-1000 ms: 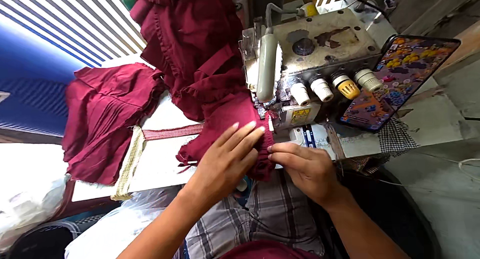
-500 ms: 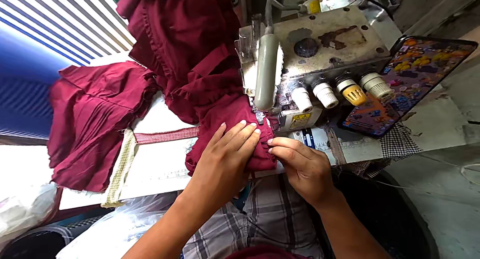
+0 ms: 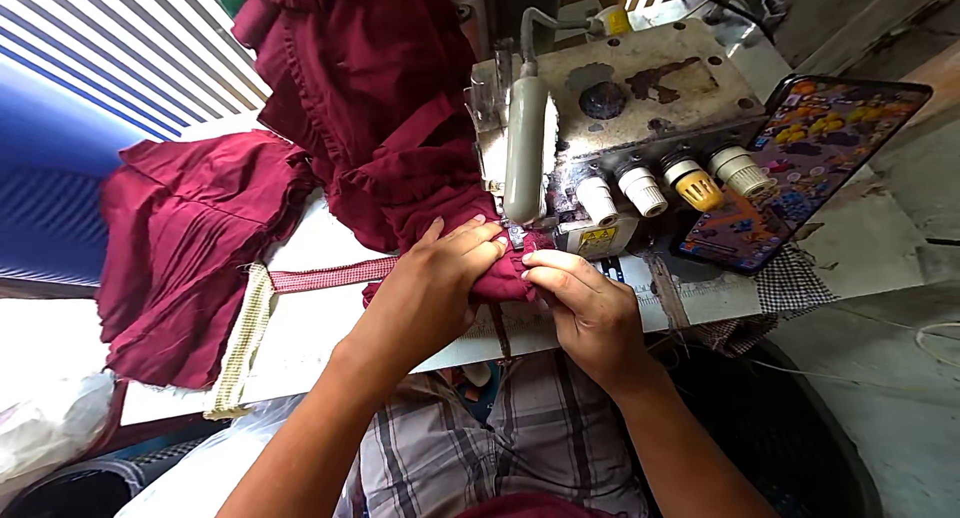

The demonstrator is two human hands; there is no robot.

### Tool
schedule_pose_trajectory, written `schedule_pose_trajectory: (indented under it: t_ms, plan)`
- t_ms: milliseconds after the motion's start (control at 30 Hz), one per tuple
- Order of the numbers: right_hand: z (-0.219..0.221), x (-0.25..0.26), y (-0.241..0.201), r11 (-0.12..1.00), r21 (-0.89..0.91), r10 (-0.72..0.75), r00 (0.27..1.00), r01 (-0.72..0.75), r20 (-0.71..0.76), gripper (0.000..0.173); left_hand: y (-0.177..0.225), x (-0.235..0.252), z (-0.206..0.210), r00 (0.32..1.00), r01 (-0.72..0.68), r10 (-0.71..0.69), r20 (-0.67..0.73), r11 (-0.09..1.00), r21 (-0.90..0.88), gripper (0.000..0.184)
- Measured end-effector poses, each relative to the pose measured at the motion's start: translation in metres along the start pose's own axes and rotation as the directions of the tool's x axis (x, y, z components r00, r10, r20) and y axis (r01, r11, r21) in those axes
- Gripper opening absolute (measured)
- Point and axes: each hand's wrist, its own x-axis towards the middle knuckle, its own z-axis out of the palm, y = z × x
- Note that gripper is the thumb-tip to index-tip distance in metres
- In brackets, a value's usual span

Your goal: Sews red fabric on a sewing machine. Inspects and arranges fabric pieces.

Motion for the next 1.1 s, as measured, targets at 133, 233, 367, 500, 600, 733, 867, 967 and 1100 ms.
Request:
schedule_pose_trajectory:
  t_ms: [133,233,367,500,600,733,867,967,1100]
  plan:
    - [0.002,0.006,0.001,0.999,-0.038,0.01,1.0,-0.01,0.013,0.016,-0.006,-0.003,-0.009,0.998,0.05,-0.042,0.047,0.983,-0.178,0.038]
    - [-0.005,0.016,0.002,0.996,-0.084,0.012,0.995,-0.003,0.104,0.017,-0.004,-0.009,-0.016,0.997,0.078,-0.068,0.042,0.934,-0.348,0.038]
    - [-0.018,0.039,-0.002,0.998,-0.067,0.015,0.967,0.002,0.255,0.017,0.01,-0.018,-0.041,0.974,0.13,-0.169,-0.154,0.963,-0.235,0.015]
    - [-0.036,0.063,-0.016,0.989,0.146,-0.031,0.949,-0.016,0.313,0.014,0.041,-0.021,-0.057,0.938,0.093,-0.154,-0.311,0.975,-0.202,0.013]
    - [-0.047,0.075,-0.026,0.982,0.183,-0.097,0.96,0.05,0.262,0.014,0.052,-0.016,-0.042,0.916,0.088,-0.17,-0.363,0.969,-0.231,0.014]
    - [-0.049,0.052,-0.025,0.986,0.133,-0.116,0.982,0.096,0.149,0.015,0.043,-0.014,0.008,0.903,0.165,-0.151,-0.402,0.986,0.0,0.03]
    - [-0.035,-0.002,-0.017,0.985,0.173,-0.041,0.99,0.017,0.134,0.021,0.039,-0.034,0.024,0.948,0.014,0.023,-0.317,0.993,0.113,0.014]
    - [-0.019,-0.029,-0.009,0.979,0.201,0.016,0.996,-0.033,0.085,0.02,0.034,-0.038,0.033,0.984,-0.041,0.049,-0.174,0.998,0.05,0.017]
    - [-0.018,-0.035,-0.011,0.977,0.209,0.047,0.999,-0.051,0.02,0.018,0.036,-0.04,0.036,0.984,0.008,-0.007,-0.177,1.0,0.005,0.037]
